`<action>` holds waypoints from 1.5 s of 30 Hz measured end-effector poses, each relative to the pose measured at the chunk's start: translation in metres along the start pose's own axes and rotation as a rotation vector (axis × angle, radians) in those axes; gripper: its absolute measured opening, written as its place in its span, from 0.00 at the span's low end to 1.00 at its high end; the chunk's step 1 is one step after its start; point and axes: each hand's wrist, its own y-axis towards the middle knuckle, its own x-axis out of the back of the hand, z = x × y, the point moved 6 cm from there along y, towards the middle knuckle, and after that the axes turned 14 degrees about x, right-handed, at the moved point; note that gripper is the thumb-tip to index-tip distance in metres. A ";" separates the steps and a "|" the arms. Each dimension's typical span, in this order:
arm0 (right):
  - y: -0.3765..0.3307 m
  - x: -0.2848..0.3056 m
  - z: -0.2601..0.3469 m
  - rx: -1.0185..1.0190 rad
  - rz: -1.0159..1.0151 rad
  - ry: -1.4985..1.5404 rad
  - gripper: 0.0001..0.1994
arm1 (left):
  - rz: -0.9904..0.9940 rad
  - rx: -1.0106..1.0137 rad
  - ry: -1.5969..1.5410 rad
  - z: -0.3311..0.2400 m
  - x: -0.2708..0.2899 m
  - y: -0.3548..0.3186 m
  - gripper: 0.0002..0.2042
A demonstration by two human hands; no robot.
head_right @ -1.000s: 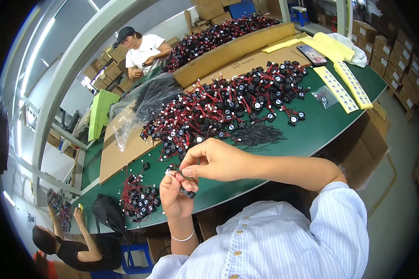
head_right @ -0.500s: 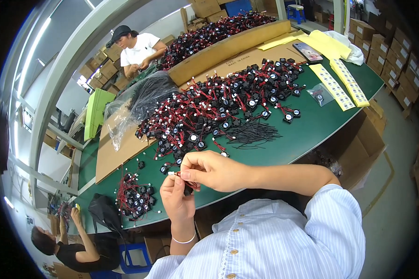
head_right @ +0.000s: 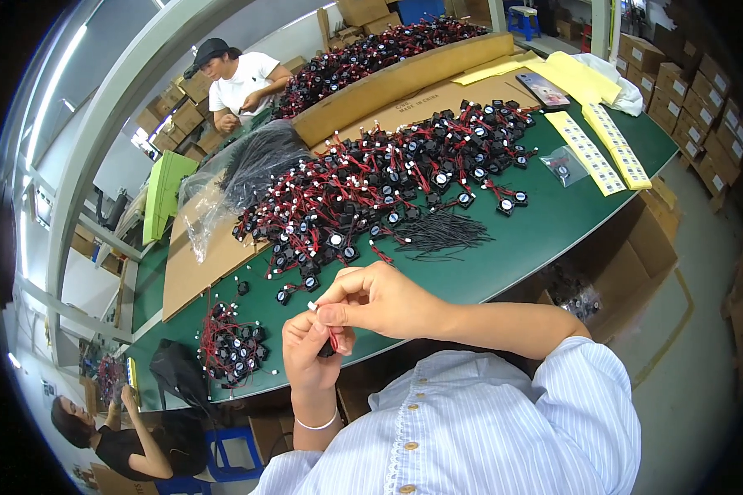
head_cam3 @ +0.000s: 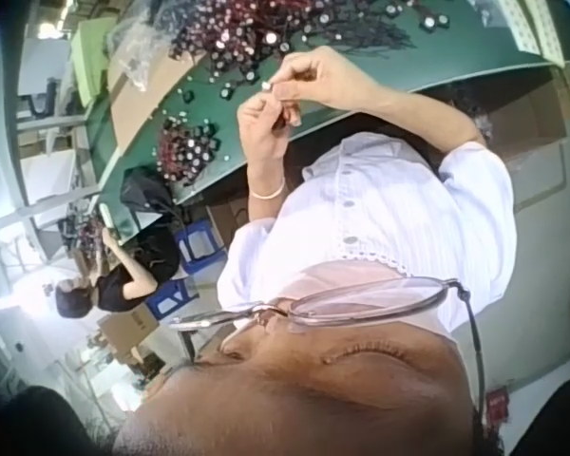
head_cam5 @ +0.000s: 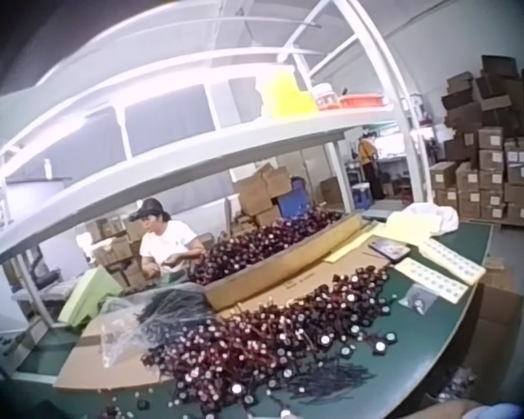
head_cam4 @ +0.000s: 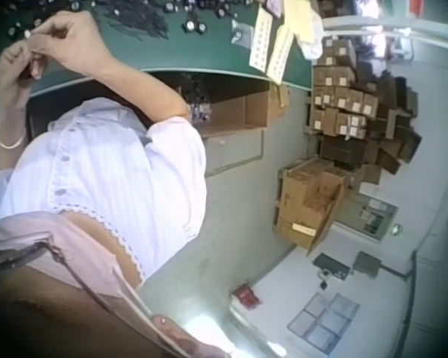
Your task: The person inspects and sorts small electronic cooling fans with wires by hand at a factory workbench.
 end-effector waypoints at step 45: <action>-0.051 -0.002 0.033 0.422 -0.190 -0.974 0.03 | -0.131 -0.082 -0.038 0.030 -0.002 -0.007 0.09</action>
